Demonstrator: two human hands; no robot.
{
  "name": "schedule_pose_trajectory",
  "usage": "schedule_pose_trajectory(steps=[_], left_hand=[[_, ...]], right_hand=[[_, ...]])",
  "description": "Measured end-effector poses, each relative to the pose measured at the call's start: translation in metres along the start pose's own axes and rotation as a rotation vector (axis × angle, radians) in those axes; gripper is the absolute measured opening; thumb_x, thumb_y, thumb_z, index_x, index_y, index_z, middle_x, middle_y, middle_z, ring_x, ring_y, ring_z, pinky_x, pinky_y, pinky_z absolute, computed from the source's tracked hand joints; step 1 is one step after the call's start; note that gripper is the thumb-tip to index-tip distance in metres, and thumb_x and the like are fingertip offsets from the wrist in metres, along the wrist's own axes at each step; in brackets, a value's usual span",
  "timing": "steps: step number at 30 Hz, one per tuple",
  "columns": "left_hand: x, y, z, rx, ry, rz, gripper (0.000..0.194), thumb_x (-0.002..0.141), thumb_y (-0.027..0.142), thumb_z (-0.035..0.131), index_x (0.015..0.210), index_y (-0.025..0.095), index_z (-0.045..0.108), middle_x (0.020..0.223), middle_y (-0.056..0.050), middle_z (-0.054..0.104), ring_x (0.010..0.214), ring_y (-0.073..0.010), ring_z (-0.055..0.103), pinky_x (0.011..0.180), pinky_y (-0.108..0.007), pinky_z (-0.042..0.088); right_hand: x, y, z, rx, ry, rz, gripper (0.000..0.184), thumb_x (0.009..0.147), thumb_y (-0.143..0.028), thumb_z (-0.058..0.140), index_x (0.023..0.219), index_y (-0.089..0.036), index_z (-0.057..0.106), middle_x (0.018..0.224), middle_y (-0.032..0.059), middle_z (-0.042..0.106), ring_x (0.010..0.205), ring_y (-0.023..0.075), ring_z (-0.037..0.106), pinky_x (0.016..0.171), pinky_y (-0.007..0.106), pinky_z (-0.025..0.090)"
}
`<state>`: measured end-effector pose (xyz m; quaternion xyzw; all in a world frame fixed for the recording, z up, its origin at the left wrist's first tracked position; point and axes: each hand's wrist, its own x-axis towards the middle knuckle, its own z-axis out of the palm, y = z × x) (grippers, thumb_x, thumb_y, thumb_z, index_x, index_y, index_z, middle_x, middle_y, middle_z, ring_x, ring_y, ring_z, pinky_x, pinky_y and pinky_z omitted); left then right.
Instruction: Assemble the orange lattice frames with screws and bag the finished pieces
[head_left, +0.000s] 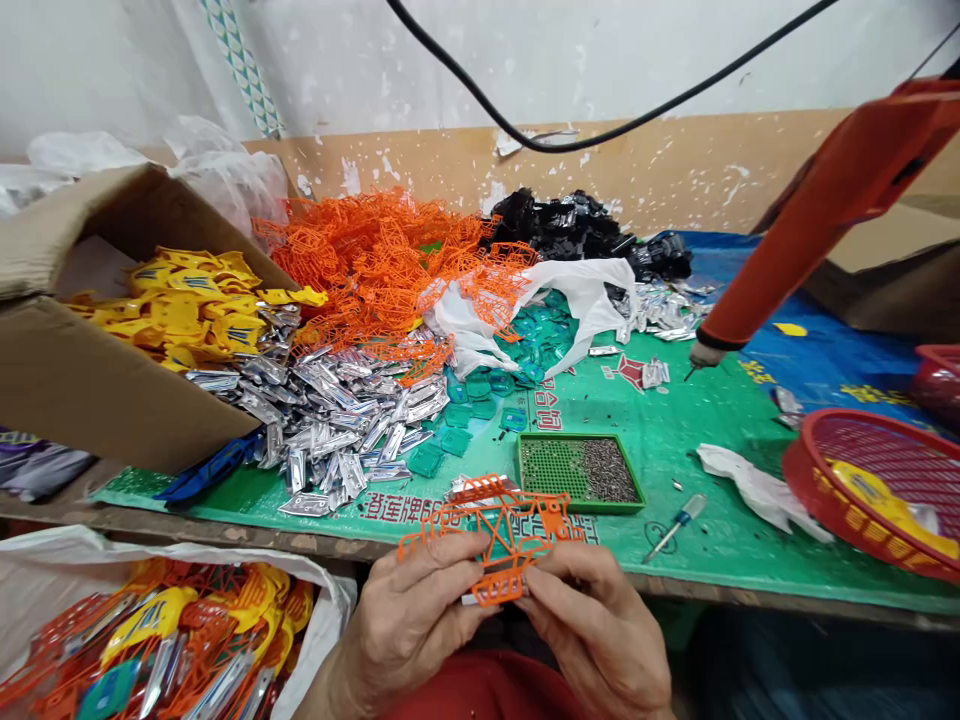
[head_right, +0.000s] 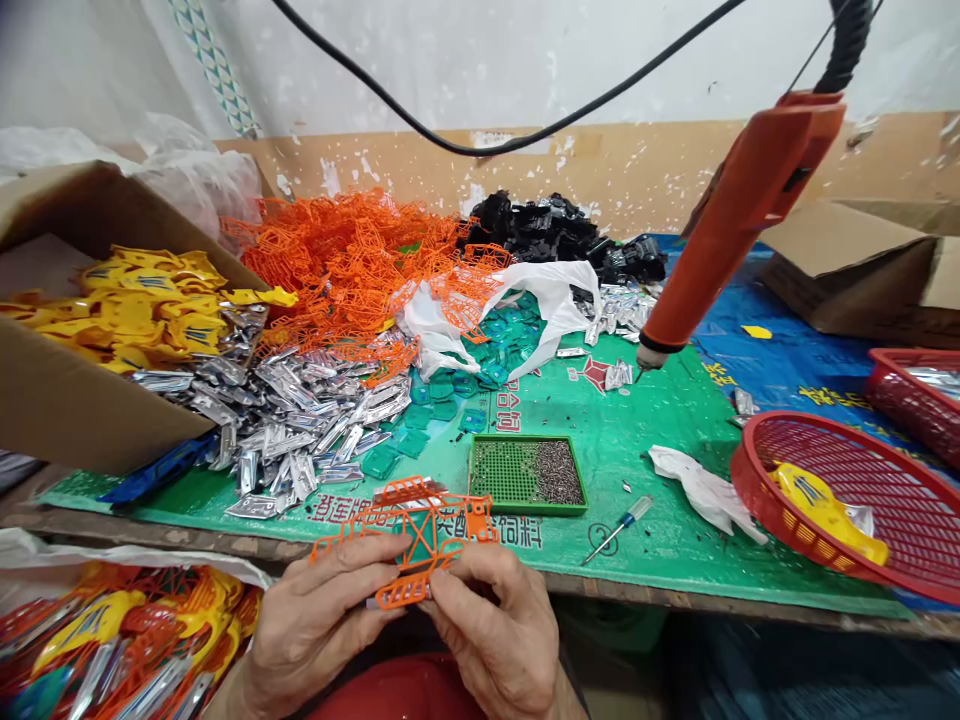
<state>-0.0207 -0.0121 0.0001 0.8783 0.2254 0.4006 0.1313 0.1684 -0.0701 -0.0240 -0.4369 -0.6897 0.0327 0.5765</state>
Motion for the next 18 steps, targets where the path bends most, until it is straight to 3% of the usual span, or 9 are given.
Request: schedule_pose_trajectory(steps=[6, 12, 18], left_hand=[[0.005, 0.0, 0.001, 0.014, 0.026, 0.049, 0.013, 0.088, 0.021, 0.061, 0.097, 0.015, 0.069, 0.092, -0.011, 0.078, 0.083, -0.0165, 0.074, 0.08, -0.022, 0.059], [0.004, 0.001, 0.0, 0.036, -0.013, 0.046, 0.016, 0.088, 0.02, 0.06, 0.101, 0.017, 0.07, 0.095, -0.01, 0.078, 0.084, -0.0173, 0.074, 0.081, -0.024, 0.059], [0.002, 0.0, 0.0, 0.018, -0.027, 0.051, 0.015, 0.088, 0.02, 0.06, 0.099, 0.016, 0.07, 0.095, -0.011, 0.077, 0.085, -0.0172, 0.074, 0.081, -0.024, 0.059]], right_hand=[[0.0, -0.001, -0.002, -0.022, -0.007, 0.013, 0.038, 0.083, -0.005, 0.061, 0.116, -0.025, 0.062, 0.082, 0.0015, 0.062, 0.07, 0.0105, 0.062, 0.062, 0.021, 0.053], [0.007, -0.001, -0.008, -0.248, -0.026, -0.104, 0.028, 0.085, -0.014, 0.062, 0.111, -0.021, 0.063, 0.083, 0.0033, 0.067, 0.074, 0.0124, 0.064, 0.064, 0.024, 0.052], [0.02, -0.005, -0.015, -0.435, -0.05, -0.167, 0.011, 0.085, -0.02, 0.064, 0.095, -0.02, 0.068, 0.085, 0.0043, 0.072, 0.093, 0.0221, 0.058, 0.084, 0.041, 0.043]])
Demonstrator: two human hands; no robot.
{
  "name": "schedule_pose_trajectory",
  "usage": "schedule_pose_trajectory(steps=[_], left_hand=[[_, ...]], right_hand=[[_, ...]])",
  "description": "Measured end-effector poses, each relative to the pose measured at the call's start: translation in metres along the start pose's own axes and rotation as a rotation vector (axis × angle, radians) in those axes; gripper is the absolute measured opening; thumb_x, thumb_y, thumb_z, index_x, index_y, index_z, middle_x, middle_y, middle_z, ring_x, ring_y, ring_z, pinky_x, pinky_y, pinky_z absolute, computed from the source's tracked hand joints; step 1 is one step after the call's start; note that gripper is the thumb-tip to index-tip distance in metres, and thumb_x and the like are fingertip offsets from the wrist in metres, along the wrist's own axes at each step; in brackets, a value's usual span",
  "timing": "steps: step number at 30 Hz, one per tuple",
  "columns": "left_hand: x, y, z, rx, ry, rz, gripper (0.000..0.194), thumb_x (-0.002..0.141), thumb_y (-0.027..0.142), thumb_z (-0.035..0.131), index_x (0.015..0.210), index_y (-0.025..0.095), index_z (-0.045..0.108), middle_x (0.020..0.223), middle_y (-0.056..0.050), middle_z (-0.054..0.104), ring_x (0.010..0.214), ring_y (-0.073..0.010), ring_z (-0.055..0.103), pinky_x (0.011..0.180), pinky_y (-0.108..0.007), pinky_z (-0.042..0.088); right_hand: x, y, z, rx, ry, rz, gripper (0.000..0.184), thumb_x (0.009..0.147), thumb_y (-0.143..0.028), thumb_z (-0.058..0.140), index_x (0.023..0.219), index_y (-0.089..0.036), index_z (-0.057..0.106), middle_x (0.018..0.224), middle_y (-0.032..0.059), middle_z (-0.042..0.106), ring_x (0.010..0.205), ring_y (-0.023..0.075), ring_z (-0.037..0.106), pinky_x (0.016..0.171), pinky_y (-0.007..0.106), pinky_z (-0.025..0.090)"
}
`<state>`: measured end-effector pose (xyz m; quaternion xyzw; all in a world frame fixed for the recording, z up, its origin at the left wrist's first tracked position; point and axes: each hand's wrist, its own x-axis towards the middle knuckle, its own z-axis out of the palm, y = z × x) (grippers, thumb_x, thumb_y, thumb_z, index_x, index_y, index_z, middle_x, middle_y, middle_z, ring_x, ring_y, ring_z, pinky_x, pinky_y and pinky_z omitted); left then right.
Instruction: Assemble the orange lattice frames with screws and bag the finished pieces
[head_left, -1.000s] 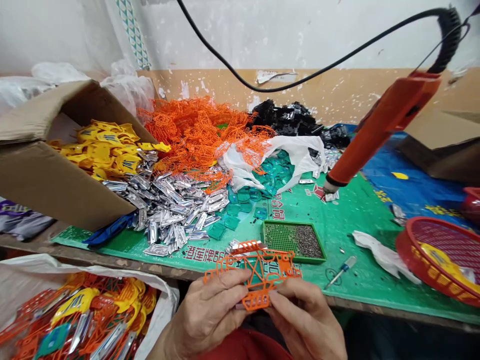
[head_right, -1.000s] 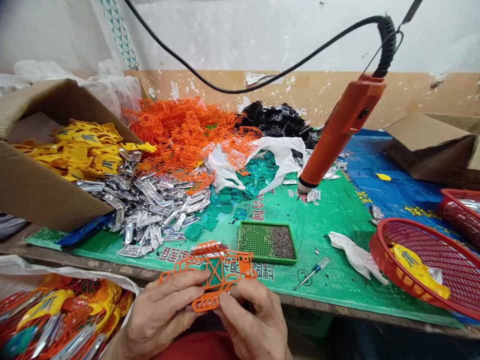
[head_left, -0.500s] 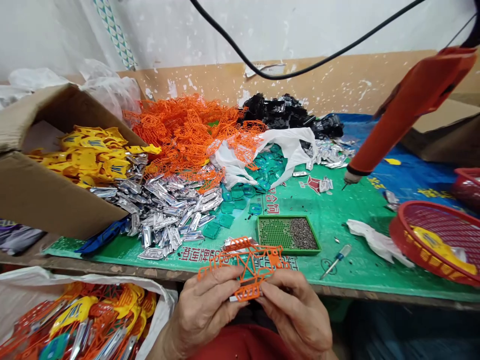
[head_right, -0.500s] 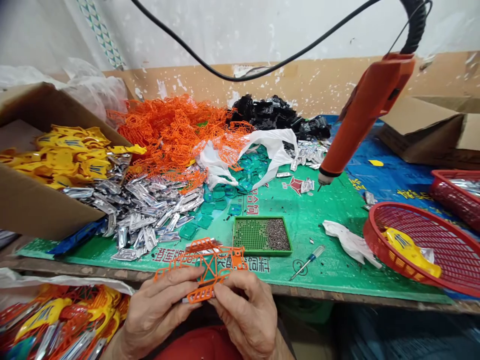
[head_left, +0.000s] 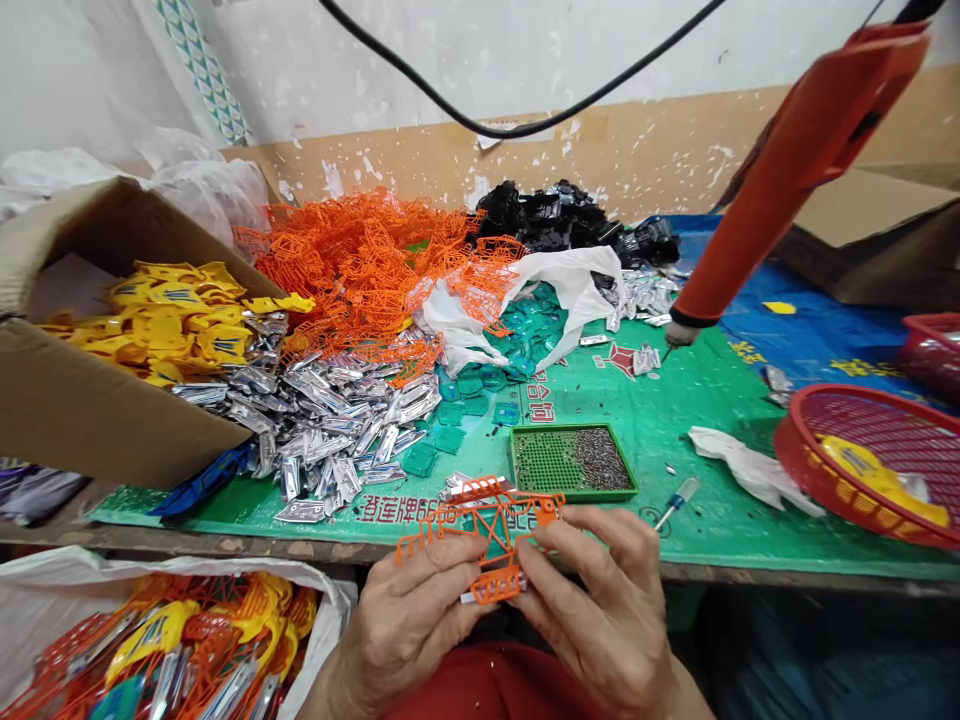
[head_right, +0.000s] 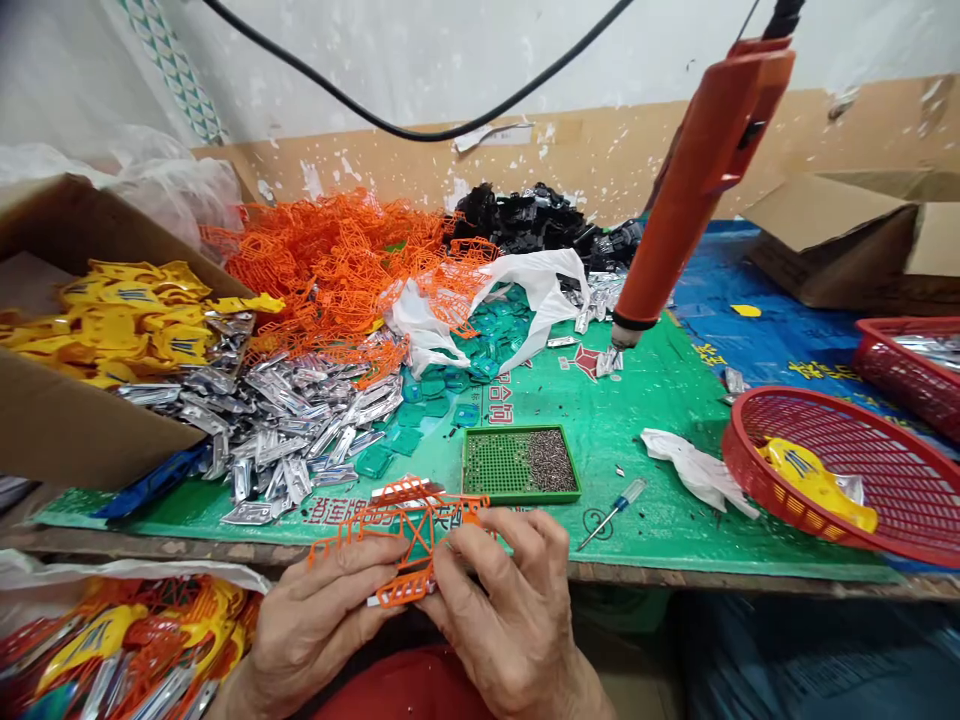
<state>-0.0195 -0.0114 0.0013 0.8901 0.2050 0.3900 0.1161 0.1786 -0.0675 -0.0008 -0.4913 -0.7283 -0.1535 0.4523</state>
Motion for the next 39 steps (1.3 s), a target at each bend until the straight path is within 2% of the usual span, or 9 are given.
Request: schedule_pose_trajectory(steps=[4, 11, 14, 21, 25, 31, 39], left_hand=[[0.002, 0.001, 0.0, -0.036, -0.006, -0.03, 0.013, 0.089, 0.02, 0.06, 0.098, 0.017, 0.069, 0.093, -0.009, 0.077, 0.084, -0.0161, 0.074, 0.08, -0.022, 0.059], [0.003, -0.001, 0.001, -0.071, -0.023, -0.019, 0.013, 0.089, 0.023, 0.06, 0.097, 0.016, 0.068, 0.091, -0.008, 0.077, 0.083, -0.0143, 0.073, 0.081, -0.019, 0.057], [0.002, -0.003, 0.001, -0.09, -0.026, -0.015, 0.013, 0.088, 0.023, 0.062, 0.097, 0.016, 0.068, 0.092, -0.008, 0.077, 0.083, -0.0141, 0.073, 0.081, -0.018, 0.056], [0.008, -0.001, -0.005, -0.048, -0.093, 0.04, 0.017, 0.092, 0.026, 0.056, 0.093, 0.015, 0.069, 0.089, -0.009, 0.078, 0.081, -0.015, 0.074, 0.079, -0.02, 0.058], [0.011, 0.001, -0.007, -0.021, -0.098, 0.072, 0.02, 0.093, 0.025, 0.054, 0.091, 0.012, 0.069, 0.087, -0.011, 0.077, 0.081, -0.015, 0.074, 0.079, -0.02, 0.058], [0.014, 0.004, -0.008, -0.027, -0.104, 0.081, 0.022, 0.093, 0.026, 0.054, 0.086, 0.012, 0.069, 0.083, -0.009, 0.077, 0.077, -0.0136, 0.074, 0.077, -0.018, 0.058], [0.01, 0.005, -0.007, -0.034, -0.119, 0.077, 0.021, 0.093, 0.025, 0.054, 0.087, 0.011, 0.069, 0.084, -0.01, 0.077, 0.08, -0.0137, 0.074, 0.079, -0.018, 0.058]], right_hand=[[0.0, -0.001, 0.0, 0.039, -0.071, 0.003, 0.007, 0.088, -0.023, 0.062, 0.093, -0.021, 0.066, 0.086, 0.002, 0.073, 0.1, 0.0235, 0.057, 0.095, 0.048, 0.035], [-0.01, -0.002, 0.004, 0.114, -0.066, 0.024, 0.009, 0.085, -0.019, 0.065, 0.094, -0.02, 0.063, 0.086, 0.0013, 0.073, 0.089, 0.0187, 0.061, 0.097, 0.044, 0.036], [-0.009, -0.001, 0.003, 0.159, -0.065, 0.028, 0.007, 0.086, -0.018, 0.064, 0.093, -0.019, 0.064, 0.083, 0.0015, 0.072, 0.083, 0.0165, 0.062, 0.093, 0.042, 0.038], [-0.005, -0.001, 0.002, 0.23, -0.039, 0.035, 0.004, 0.087, -0.018, 0.061, 0.089, -0.016, 0.065, 0.075, 0.002, 0.068, 0.07, 0.0134, 0.057, 0.069, 0.033, 0.035], [-0.007, -0.001, 0.004, 0.269, 0.001, 0.046, 0.006, 0.087, -0.017, 0.062, 0.084, -0.014, 0.065, 0.073, 0.0029, 0.067, 0.067, 0.0131, 0.055, 0.065, 0.032, 0.033], [-0.013, -0.003, 0.003, 0.319, -0.042, 0.053, 0.008, 0.087, -0.019, 0.062, 0.082, -0.014, 0.064, 0.074, 0.0041, 0.067, 0.067, 0.0137, 0.051, 0.063, 0.032, 0.032], [-0.015, -0.005, 0.003, 0.282, -0.084, 0.042, 0.011, 0.089, -0.019, 0.059, 0.094, -0.011, 0.064, 0.083, 0.0069, 0.068, 0.073, 0.0165, 0.054, 0.064, 0.032, 0.036]])
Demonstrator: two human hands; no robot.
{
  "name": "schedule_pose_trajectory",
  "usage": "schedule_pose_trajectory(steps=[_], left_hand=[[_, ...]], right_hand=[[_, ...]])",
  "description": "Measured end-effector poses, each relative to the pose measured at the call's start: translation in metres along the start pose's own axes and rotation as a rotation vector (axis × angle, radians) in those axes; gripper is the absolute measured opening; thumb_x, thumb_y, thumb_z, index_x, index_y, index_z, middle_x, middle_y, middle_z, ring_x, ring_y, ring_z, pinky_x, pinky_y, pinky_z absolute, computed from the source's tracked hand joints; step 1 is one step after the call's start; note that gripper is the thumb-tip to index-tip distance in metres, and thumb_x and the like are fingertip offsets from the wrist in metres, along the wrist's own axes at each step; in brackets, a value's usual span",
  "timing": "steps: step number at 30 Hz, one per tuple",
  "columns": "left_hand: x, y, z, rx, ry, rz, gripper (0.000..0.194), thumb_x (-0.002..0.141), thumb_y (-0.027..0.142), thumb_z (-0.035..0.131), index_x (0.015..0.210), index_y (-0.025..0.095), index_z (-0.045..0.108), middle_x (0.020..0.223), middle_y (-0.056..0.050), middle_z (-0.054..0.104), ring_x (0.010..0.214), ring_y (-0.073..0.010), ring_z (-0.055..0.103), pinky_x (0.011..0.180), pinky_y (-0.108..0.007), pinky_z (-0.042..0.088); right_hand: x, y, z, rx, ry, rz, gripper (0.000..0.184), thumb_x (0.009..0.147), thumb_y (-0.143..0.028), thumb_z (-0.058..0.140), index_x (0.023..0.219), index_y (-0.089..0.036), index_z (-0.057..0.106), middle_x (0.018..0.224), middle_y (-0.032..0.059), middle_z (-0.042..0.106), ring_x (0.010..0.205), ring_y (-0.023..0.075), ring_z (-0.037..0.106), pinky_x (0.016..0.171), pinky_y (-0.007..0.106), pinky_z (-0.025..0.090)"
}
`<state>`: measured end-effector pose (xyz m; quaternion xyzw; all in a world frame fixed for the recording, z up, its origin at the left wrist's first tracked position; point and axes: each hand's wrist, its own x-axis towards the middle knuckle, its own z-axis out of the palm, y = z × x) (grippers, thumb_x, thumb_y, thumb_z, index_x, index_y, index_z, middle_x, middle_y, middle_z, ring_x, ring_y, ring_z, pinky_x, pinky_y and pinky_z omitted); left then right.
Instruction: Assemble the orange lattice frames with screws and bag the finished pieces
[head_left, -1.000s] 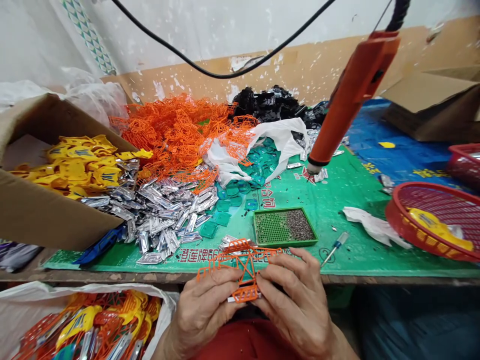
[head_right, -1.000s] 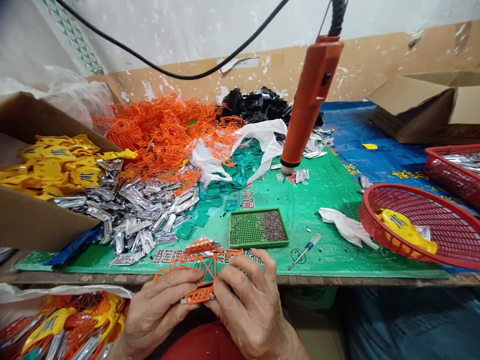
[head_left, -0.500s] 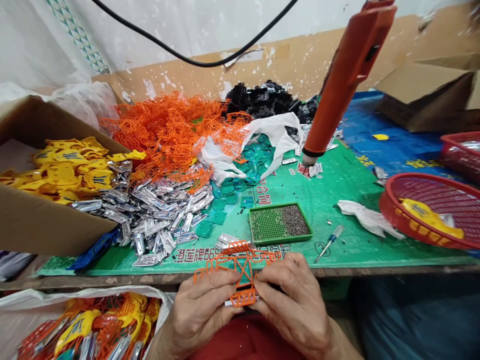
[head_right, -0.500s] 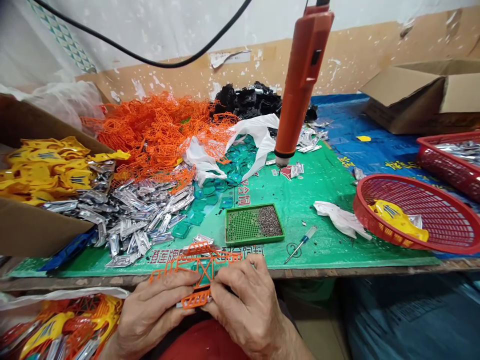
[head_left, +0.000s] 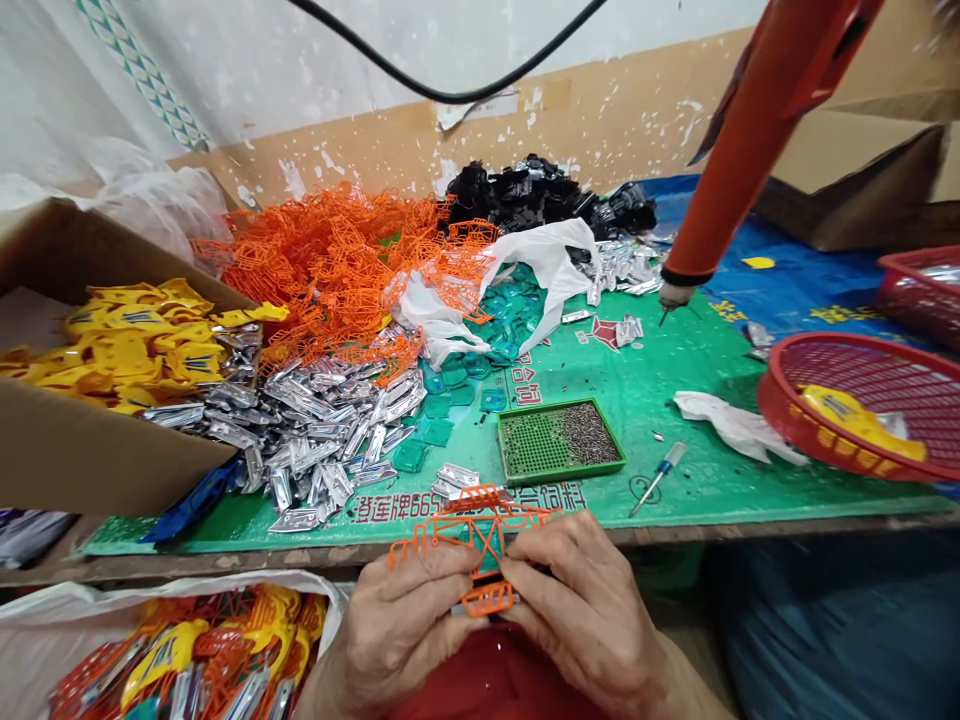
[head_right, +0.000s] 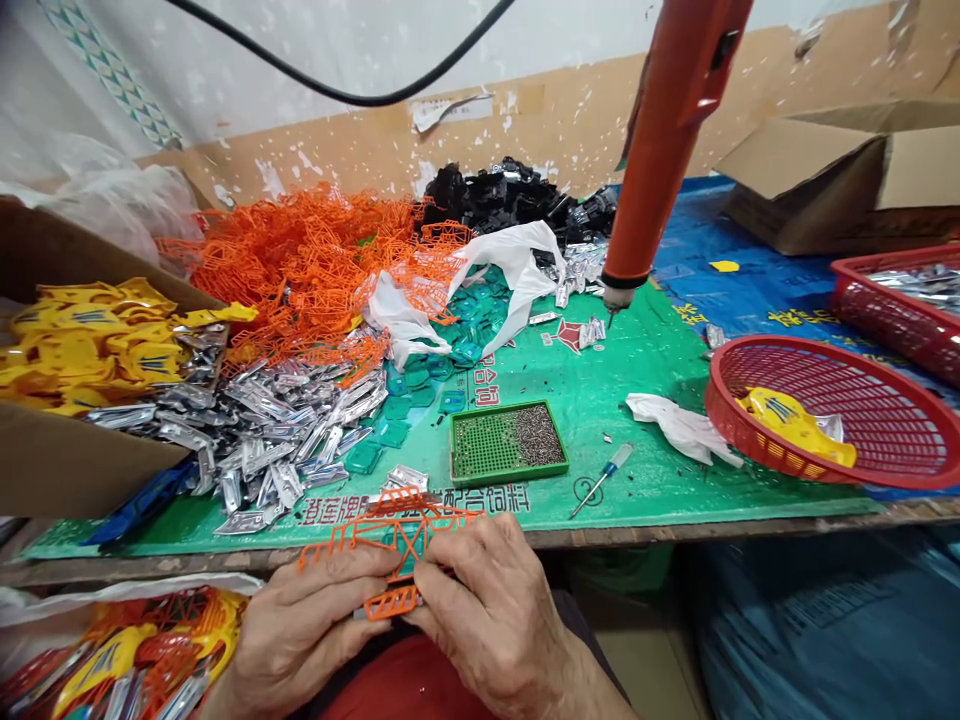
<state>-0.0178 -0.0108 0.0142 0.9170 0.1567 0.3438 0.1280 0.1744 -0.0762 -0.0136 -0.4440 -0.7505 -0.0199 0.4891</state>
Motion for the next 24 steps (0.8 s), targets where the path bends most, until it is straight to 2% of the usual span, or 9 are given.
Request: schedule_pose_trajectory(steps=[2, 6, 10, 18, 24], left_hand=[[-0.002, 0.002, 0.004, 0.017, 0.016, -0.011, 0.018, 0.093, 0.023, 0.054, 0.091, 0.011, 0.068, 0.087, -0.011, 0.076, 0.083, -0.014, 0.073, 0.082, -0.019, 0.057], [-0.007, 0.006, 0.015, 0.042, 0.158, -0.076, 0.018, 0.09, 0.015, 0.057, 0.107, 0.011, 0.06, 0.101, -0.014, 0.074, 0.097, -0.0156, 0.07, 0.088, -0.022, 0.056], [-0.011, 0.011, 0.024, 0.012, 0.25, -0.155, 0.015, 0.089, 0.01, 0.056, 0.104, 0.014, 0.056, 0.103, -0.013, 0.071, 0.099, -0.0139, 0.068, 0.087, -0.02, 0.056], [-0.018, 0.012, 0.025, -0.02, 0.247, -0.153, 0.018, 0.086, 0.002, 0.054, 0.1, 0.013, 0.059, 0.1, -0.013, 0.07, 0.098, -0.0138, 0.068, 0.089, -0.02, 0.054], [-0.019, 0.012, 0.023, -0.042, 0.248, -0.149, 0.019, 0.086, 0.001, 0.054, 0.099, 0.013, 0.06, 0.094, -0.01, 0.07, 0.088, -0.0131, 0.068, 0.081, -0.02, 0.056]], right_hand=[[-0.003, 0.001, 0.001, -0.017, 0.014, 0.0, 0.009, 0.089, -0.017, 0.058, 0.092, -0.011, 0.064, 0.082, 0.0065, 0.068, 0.074, 0.0165, 0.053, 0.066, 0.032, 0.037], [-0.01, 0.004, 0.003, -0.041, 0.059, -0.014, 0.01, 0.09, -0.013, 0.056, 0.095, -0.009, 0.064, 0.086, 0.009, 0.068, 0.081, 0.018, 0.055, 0.07, 0.033, 0.041], [-0.015, 0.009, 0.004, -0.098, 0.09, -0.044, 0.013, 0.09, -0.011, 0.055, 0.098, -0.01, 0.064, 0.088, 0.0098, 0.068, 0.085, 0.0176, 0.057, 0.073, 0.032, 0.045], [-0.019, 0.012, 0.006, -0.193, 0.084, -0.048, 0.019, 0.088, -0.017, 0.056, 0.103, -0.022, 0.066, 0.085, 0.0049, 0.069, 0.078, 0.0159, 0.064, 0.071, 0.029, 0.05], [-0.015, 0.011, 0.005, -0.179, 0.075, -0.063, 0.018, 0.087, -0.015, 0.057, 0.101, -0.02, 0.067, 0.084, 0.0051, 0.07, 0.076, 0.0156, 0.064, 0.07, 0.029, 0.05]])
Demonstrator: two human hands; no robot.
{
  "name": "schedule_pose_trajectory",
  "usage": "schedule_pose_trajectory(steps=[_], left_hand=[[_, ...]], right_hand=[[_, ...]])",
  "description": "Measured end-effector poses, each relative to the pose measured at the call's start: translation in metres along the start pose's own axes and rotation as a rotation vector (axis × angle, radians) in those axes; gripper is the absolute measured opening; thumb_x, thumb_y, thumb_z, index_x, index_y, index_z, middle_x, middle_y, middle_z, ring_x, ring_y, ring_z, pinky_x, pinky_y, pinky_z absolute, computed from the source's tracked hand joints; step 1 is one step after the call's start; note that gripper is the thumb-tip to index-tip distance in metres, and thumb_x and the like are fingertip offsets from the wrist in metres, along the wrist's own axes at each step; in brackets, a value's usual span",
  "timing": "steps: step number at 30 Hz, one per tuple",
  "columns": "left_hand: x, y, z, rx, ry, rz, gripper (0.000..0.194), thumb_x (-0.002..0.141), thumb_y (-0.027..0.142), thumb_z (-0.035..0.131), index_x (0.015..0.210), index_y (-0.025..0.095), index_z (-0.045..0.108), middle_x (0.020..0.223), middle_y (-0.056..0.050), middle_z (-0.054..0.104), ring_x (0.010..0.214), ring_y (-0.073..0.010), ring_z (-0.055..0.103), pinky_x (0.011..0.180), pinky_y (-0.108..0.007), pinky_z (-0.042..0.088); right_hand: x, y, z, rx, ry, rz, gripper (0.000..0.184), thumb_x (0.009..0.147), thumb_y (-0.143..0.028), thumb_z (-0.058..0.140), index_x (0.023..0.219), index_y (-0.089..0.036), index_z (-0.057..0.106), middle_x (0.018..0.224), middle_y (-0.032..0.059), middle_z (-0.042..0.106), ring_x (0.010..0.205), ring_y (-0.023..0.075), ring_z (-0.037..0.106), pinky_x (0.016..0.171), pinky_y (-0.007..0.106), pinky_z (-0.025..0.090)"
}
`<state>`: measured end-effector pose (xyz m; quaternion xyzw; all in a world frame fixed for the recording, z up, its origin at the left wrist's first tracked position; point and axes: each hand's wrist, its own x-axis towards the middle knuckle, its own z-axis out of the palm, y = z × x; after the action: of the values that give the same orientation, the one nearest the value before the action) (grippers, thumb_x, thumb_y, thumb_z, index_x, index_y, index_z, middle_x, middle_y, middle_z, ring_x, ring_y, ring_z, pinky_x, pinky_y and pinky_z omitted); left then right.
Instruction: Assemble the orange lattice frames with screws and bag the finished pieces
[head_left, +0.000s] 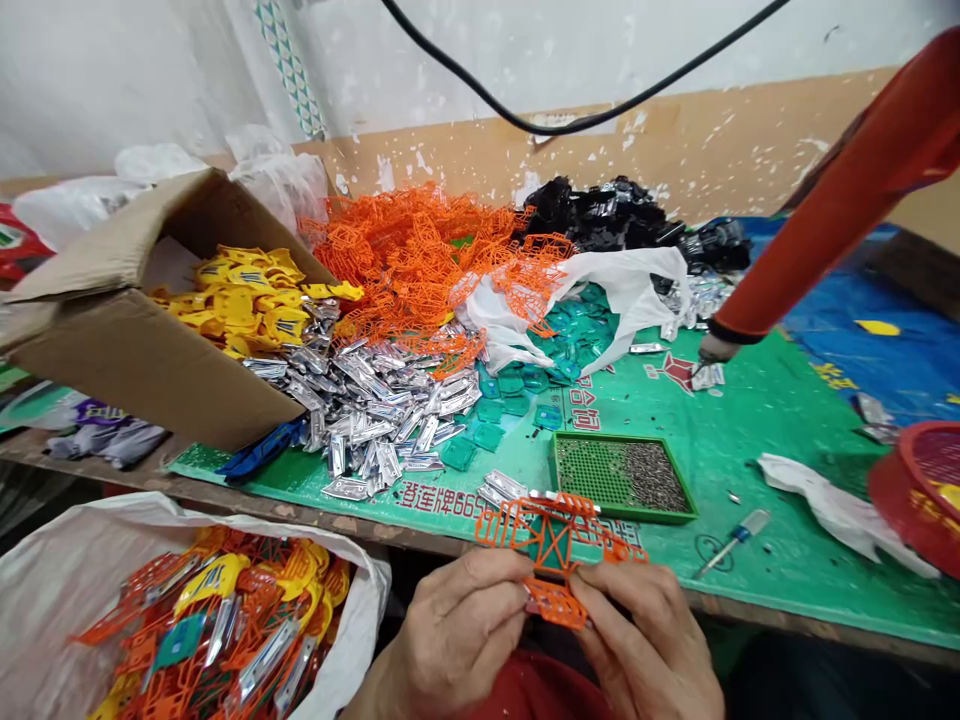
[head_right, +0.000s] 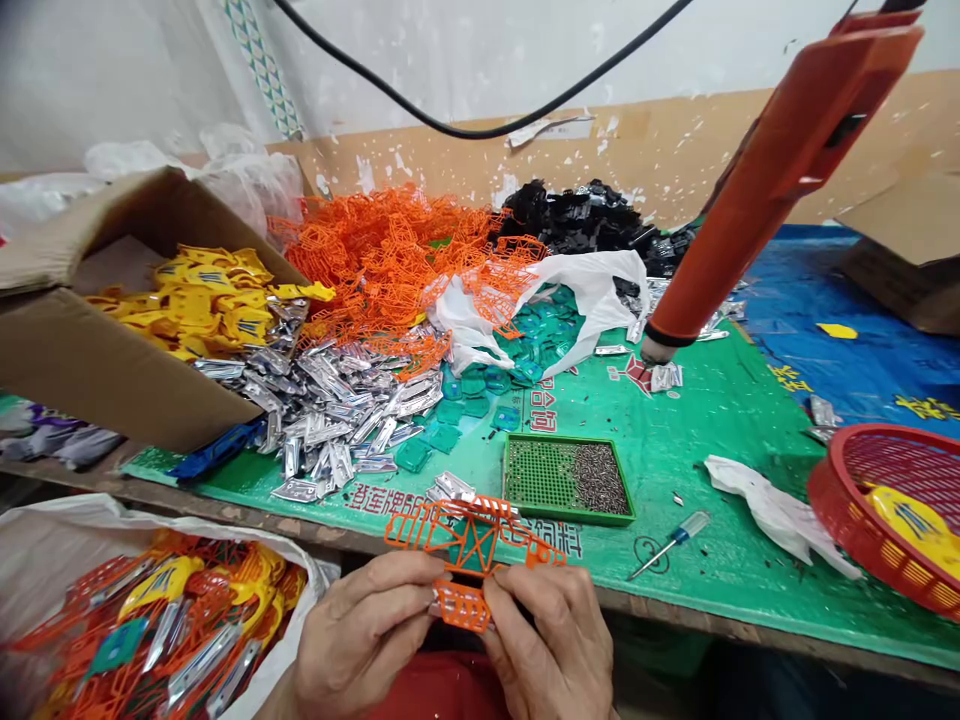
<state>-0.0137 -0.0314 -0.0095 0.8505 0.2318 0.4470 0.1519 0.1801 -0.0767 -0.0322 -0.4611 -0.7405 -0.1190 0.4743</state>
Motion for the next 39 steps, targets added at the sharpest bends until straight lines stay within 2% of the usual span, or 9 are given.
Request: schedule_pose_trajectory(steps=[7, 10, 15, 19, 23, 30, 34, 37, 39], left_hand=[[0.005, 0.003, 0.002, 0.062, -0.007, -0.067, 0.023, 0.086, 0.004, 0.052, 0.105, 0.015, 0.057, 0.081, -0.006, 0.07, 0.073, -0.0136, 0.066, 0.067, -0.023, 0.055], [0.015, 0.008, -0.004, 0.135, -0.107, -0.096, 0.027, 0.086, 0.003, 0.049, 0.107, 0.014, 0.061, 0.076, -0.005, 0.068, 0.065, -0.0141, 0.062, 0.058, -0.023, 0.051], [0.04, 0.023, -0.029, 0.128, -0.362, -0.194, 0.021, 0.084, 0.007, 0.052, 0.071, 0.019, 0.062, 0.067, -0.002, 0.063, 0.069, -0.0172, 0.056, 0.064, -0.03, 0.048], [0.053, 0.021, -0.037, -0.107, -0.491, -0.324, 0.017, 0.079, 0.005, 0.055, 0.076, 0.02, 0.062, 0.072, 0.001, 0.063, 0.071, -0.0148, 0.057, 0.066, -0.025, 0.046], [0.055, 0.016, -0.027, -0.377, -0.549, -0.537, 0.016, 0.083, 0.014, 0.052, 0.078, 0.021, 0.065, 0.071, 0.003, 0.062, 0.065, -0.0125, 0.052, 0.06, -0.021, 0.041], [0.041, 0.007, -0.009, -0.863, -0.519, -1.007, 0.025, 0.082, 0.04, 0.058, 0.082, 0.016, 0.066, 0.07, 0.002, 0.053, 0.066, -0.0125, 0.043, 0.062, -0.024, 0.035], [0.031, -0.002, -0.002, -1.066, -0.399, -1.198, 0.024, 0.075, 0.038, 0.064, 0.078, 0.014, 0.064, 0.062, 0.004, 0.043, 0.057, -0.0094, 0.031, 0.055, -0.024, 0.026], [0.029, -0.005, 0.001, -1.097, -0.333, -1.237, 0.019, 0.072, 0.032, 0.065, 0.067, 0.015, 0.06, 0.057, 0.005, 0.038, 0.055, -0.009, 0.025, 0.054, -0.025, 0.021], [0.03, -0.006, 0.003, -1.12, -0.297, -1.245, 0.02, 0.071, 0.032, 0.065, 0.063, 0.015, 0.057, 0.057, 0.005, 0.038, 0.054, -0.0089, 0.025, 0.054, -0.026, 0.02]], right_hand=[[0.007, 0.0, 0.001, 0.041, 0.013, -0.025, 0.019, 0.083, -0.007, 0.059, 0.099, -0.015, 0.067, 0.084, 0.0072, 0.073, 0.076, 0.0176, 0.062, 0.068, 0.032, 0.047], [0.012, 0.001, 0.003, 0.034, 0.027, -0.07, 0.011, 0.082, -0.008, 0.062, 0.09, -0.013, 0.067, 0.079, 0.007, 0.073, 0.072, 0.0176, 0.061, 0.064, 0.033, 0.043], [0.025, 0.001, 0.002, 0.292, -0.106, 0.018, 0.014, 0.091, -0.019, 0.053, 0.08, -0.017, 0.062, 0.073, 0.0034, 0.068, 0.067, 0.0154, 0.056, 0.062, 0.033, 0.038], [0.041, 0.0, -0.009, 0.439, -0.296, 0.085, 0.014, 0.092, -0.022, 0.053, 0.079, -0.019, 0.058, 0.074, 0.001, 0.064, 0.069, 0.014, 0.053, 0.063, 0.032, 0.037], [0.052, 0.0, -0.014, 0.538, -0.472, 0.247, 0.023, 0.096, -0.025, 0.046, 0.075, -0.019, 0.051, 0.072, -0.0008, 0.057, 0.071, 0.0128, 0.05, 0.066, 0.03, 0.038], [0.063, 0.015, -0.003, 0.586, -0.629, 0.322, 0.029, 0.096, -0.03, 0.047, 0.069, -0.018, 0.048, 0.071, -0.0016, 0.052, 0.071, 0.0128, 0.047, 0.068, 0.029, 0.04], [0.06, 0.02, 0.01, 0.554, -0.682, 0.329, 0.028, 0.095, -0.028, 0.048, 0.07, -0.018, 0.052, 0.073, -0.0008, 0.055, 0.073, 0.0129, 0.05, 0.067, 0.027, 0.043], [0.054, 0.018, 0.016, 0.572, -0.65, 0.334, 0.025, 0.097, -0.028, 0.045, 0.077, -0.018, 0.058, 0.077, 0.0006, 0.058, 0.075, 0.0128, 0.055, 0.067, 0.027, 0.048], [0.055, 0.025, 0.009, 0.504, -0.502, 0.324, 0.017, 0.095, -0.03, 0.048, 0.095, -0.02, 0.062, 0.093, 0.0041, 0.061, 0.086, 0.0153, 0.059, 0.07, 0.028, 0.051]])
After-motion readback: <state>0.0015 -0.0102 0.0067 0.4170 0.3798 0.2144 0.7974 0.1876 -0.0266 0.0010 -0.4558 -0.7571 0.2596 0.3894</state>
